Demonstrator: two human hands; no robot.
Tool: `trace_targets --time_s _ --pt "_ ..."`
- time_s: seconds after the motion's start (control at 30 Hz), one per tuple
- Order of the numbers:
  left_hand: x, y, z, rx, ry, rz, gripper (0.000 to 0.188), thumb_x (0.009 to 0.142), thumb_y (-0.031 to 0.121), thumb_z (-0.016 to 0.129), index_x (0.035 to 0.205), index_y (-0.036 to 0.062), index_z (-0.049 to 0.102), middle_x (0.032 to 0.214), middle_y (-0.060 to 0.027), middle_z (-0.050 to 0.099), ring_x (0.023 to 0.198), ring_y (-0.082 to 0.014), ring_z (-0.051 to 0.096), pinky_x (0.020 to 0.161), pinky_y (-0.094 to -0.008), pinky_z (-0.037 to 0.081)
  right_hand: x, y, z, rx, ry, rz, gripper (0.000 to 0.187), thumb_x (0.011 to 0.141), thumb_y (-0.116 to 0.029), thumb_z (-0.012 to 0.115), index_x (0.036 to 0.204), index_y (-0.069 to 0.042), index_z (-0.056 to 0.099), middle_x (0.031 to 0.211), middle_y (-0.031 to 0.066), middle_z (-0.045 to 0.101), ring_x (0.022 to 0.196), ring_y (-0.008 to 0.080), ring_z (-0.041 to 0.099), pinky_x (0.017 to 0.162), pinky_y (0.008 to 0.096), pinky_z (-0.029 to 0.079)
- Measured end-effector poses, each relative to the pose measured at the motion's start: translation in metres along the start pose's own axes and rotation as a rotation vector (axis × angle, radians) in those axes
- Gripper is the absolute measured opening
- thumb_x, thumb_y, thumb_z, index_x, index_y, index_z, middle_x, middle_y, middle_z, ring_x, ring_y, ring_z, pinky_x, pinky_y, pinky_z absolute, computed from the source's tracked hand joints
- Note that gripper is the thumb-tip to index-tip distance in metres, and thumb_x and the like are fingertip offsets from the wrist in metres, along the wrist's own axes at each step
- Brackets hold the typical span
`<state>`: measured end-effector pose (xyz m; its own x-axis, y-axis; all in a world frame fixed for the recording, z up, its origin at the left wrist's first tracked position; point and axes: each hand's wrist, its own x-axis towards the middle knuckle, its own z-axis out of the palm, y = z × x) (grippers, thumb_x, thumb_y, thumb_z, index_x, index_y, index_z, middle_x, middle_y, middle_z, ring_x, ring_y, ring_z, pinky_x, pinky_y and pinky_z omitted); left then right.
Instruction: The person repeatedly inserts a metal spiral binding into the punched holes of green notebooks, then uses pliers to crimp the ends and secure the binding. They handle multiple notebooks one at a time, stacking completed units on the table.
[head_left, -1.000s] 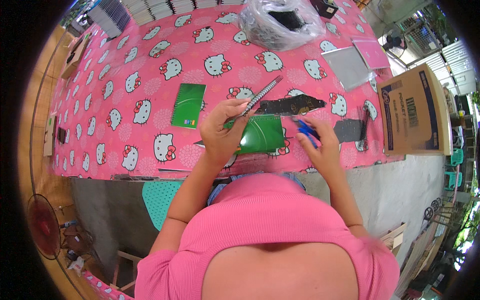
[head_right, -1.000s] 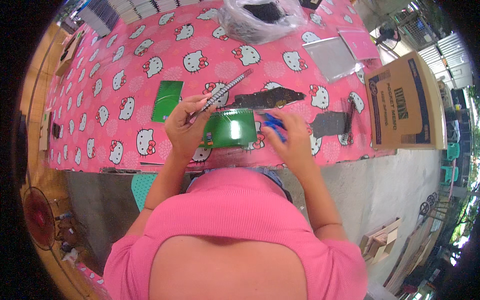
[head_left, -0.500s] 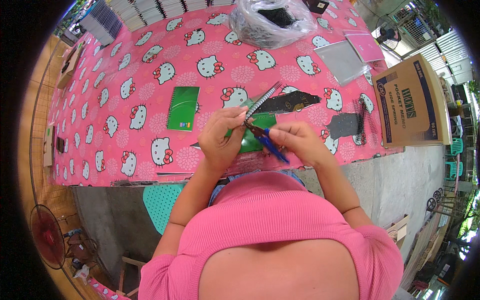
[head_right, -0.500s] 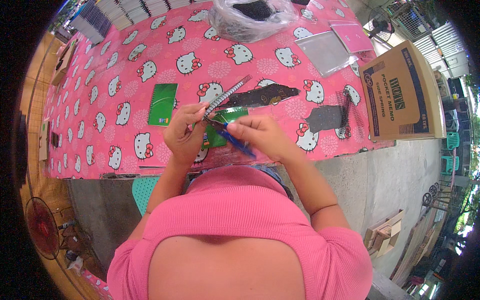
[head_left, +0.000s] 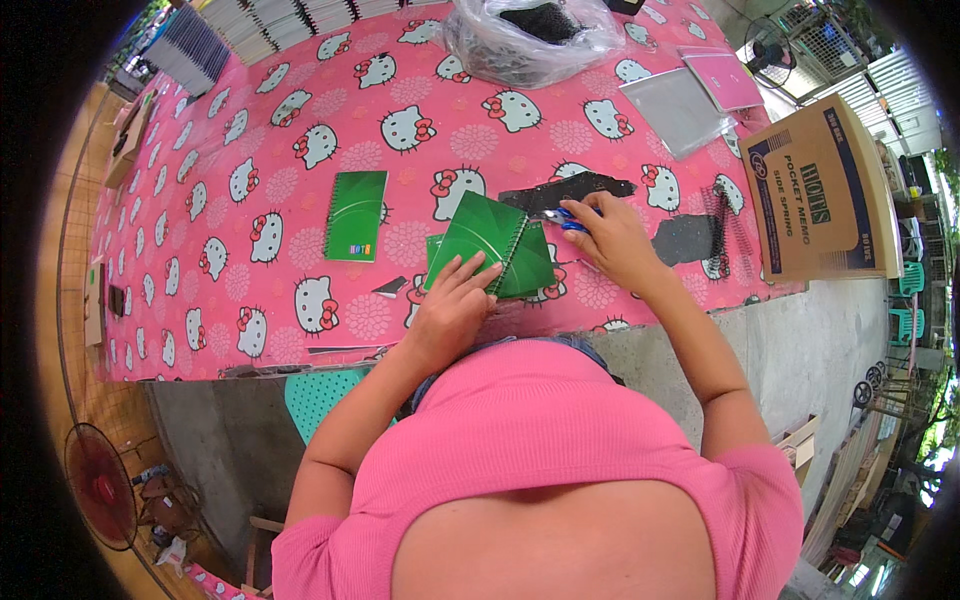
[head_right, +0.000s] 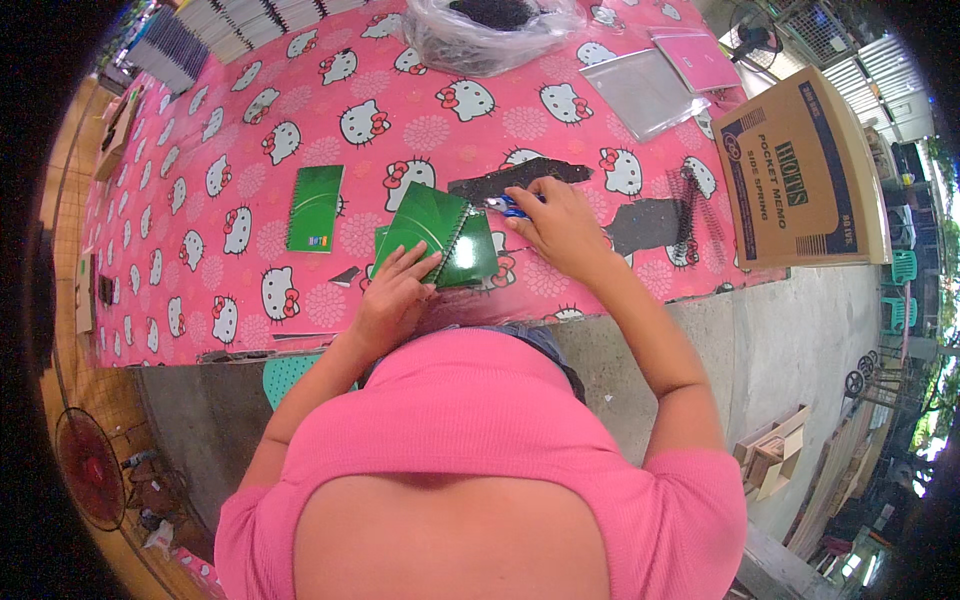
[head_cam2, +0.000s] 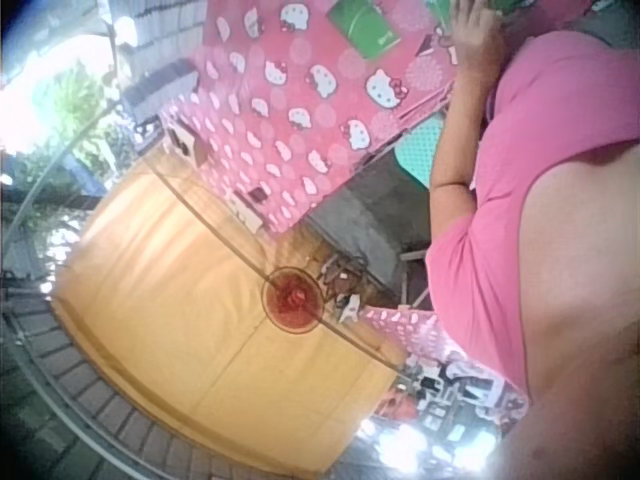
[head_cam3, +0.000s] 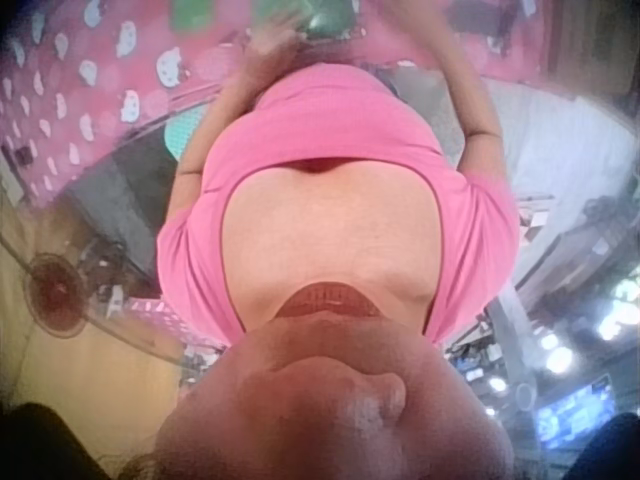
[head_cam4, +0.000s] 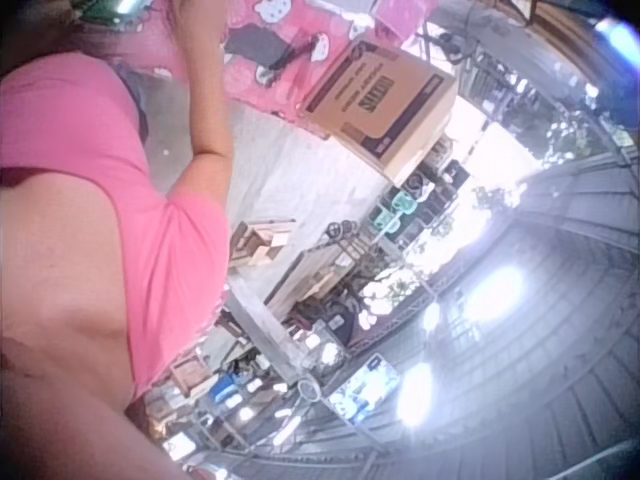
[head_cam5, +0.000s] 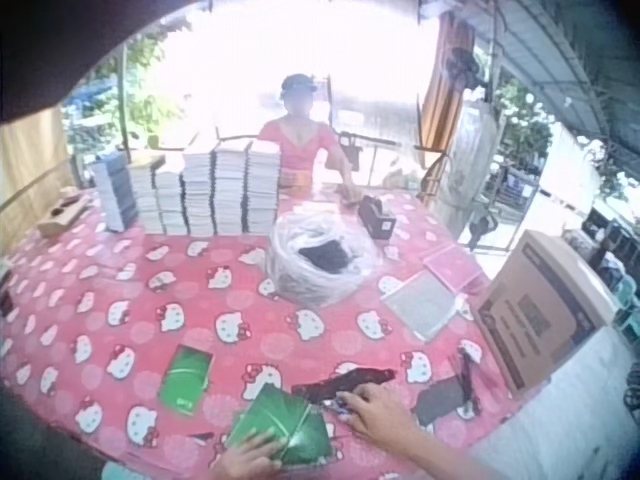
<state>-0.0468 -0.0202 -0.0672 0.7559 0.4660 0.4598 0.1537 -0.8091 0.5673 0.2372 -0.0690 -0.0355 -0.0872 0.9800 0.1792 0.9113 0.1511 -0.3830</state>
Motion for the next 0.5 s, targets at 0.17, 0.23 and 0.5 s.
trace_targets --time_s 0.17,0.23,0.5 --pt "0.001 0.002 0.000 -0.051 0.005 -0.030 0.014 0.082 -0.002 0.064 0.086 0.0036 0.052 0.125 -0.0166 0.061 0.123 -0.0389 0.052 0.106 -0.0534 0.035 0.012 0.004 0.001 -0.122 -0.002 -0.131 0.043 0.086 -0.036 0.064 0.121 -0.012 0.060 0.106 0.0104 0.056 0.099 0.0289 0.054 0.087 0.0428 0.039" --pt "0.001 0.003 0.001 -0.064 0.012 -0.049 0.014 0.082 -0.002 0.063 0.086 0.0036 0.052 0.124 -0.0163 0.061 0.123 -0.0389 0.052 0.106 -0.0533 0.035 0.014 0.007 0.001 -0.138 0.008 -0.158 0.043 0.086 -0.037 0.063 0.122 -0.012 0.060 0.107 0.0101 0.056 0.099 0.0285 0.054 0.087 0.0427 0.039" --pt "0.000 0.004 0.001 -0.090 0.009 -0.088 0.014 0.082 0.000 0.065 0.087 0.0038 0.053 0.124 -0.0152 0.062 0.123 -0.0387 0.052 0.105 -0.0534 0.035 0.014 0.007 -0.002 -0.183 -0.016 -0.162 0.043 0.085 -0.040 0.064 0.117 -0.012 0.061 0.101 0.0084 0.056 0.096 0.0269 0.055 0.081 0.0414 0.042"
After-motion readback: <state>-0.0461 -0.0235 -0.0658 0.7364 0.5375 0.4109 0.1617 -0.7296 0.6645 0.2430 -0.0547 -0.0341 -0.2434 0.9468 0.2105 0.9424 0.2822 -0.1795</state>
